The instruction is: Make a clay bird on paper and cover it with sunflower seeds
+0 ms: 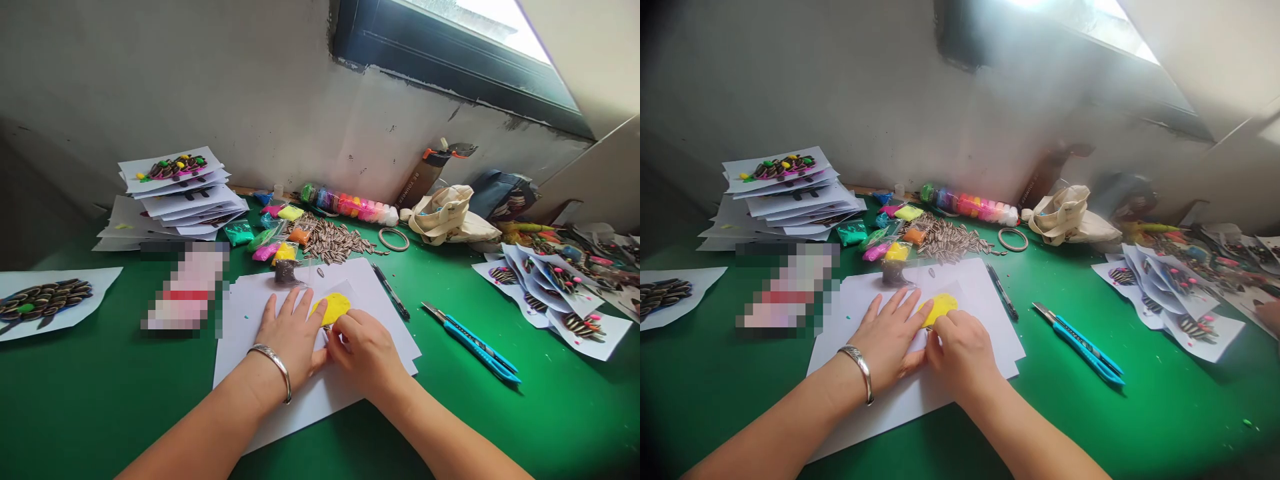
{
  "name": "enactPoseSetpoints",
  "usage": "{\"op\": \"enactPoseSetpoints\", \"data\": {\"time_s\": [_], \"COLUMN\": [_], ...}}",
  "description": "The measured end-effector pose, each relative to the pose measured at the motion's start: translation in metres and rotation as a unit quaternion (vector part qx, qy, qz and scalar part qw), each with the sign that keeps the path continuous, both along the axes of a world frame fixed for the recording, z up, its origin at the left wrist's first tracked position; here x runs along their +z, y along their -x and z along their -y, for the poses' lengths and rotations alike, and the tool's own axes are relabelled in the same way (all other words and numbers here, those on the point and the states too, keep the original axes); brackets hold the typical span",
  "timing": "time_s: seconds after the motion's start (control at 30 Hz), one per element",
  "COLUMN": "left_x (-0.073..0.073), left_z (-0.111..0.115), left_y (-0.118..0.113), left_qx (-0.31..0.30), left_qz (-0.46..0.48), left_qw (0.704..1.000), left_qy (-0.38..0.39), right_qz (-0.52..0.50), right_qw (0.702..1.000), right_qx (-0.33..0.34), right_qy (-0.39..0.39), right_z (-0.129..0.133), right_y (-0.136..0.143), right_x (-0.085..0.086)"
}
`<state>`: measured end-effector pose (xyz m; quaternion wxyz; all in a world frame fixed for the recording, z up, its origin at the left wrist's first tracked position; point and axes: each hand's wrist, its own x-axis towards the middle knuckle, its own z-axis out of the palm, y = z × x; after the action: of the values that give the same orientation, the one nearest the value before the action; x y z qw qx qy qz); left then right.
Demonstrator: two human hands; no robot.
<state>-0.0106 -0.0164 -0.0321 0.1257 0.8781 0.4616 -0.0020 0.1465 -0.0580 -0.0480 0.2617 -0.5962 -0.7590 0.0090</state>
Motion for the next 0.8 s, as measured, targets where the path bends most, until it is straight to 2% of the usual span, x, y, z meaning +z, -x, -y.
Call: {"op": "enactPoseSetpoints", "data": {"time_s": [0.33, 0.5, 0.6, 0.7, 0.8], "left_x": [0.007, 0.009, 0.009, 0.009, 0.008], "left_z": [-0.001, -0.001, -0.001, -0.002, -0.001], "left_y": [-0.002, -0.002, -0.002, -0.002, -0.002], "left_qx": [0.004, 0.003, 0.004, 0.005, 0.006], "left_qz": [-0.021, -0.028, -0.029, -0.03, -0.029], "left_qw": [0.999, 0.999, 0.999, 0.999, 0.999], "left_qy": [0.028, 0.03, 0.034, 0.034, 0.035], "right_qz": [-0.058, -0.054, -0.027, 0.004, -0.007], "right_qw": [0.998, 0.997, 0.999, 0.999, 1.0], "right_qx": [0.007, 0.048, 0.036, 0.026, 0.02], "right_qy": [0.033, -0.011, -0.029, -0.022, 0.0], "right_z": [0.009, 0.005, 0.001, -0.002, -0.002], "right_y": [-0.014, -0.011, -0.009, -0.009, -0.01], "right_x": [0.009, 0.007, 0.003, -0.002, -0.004]}}
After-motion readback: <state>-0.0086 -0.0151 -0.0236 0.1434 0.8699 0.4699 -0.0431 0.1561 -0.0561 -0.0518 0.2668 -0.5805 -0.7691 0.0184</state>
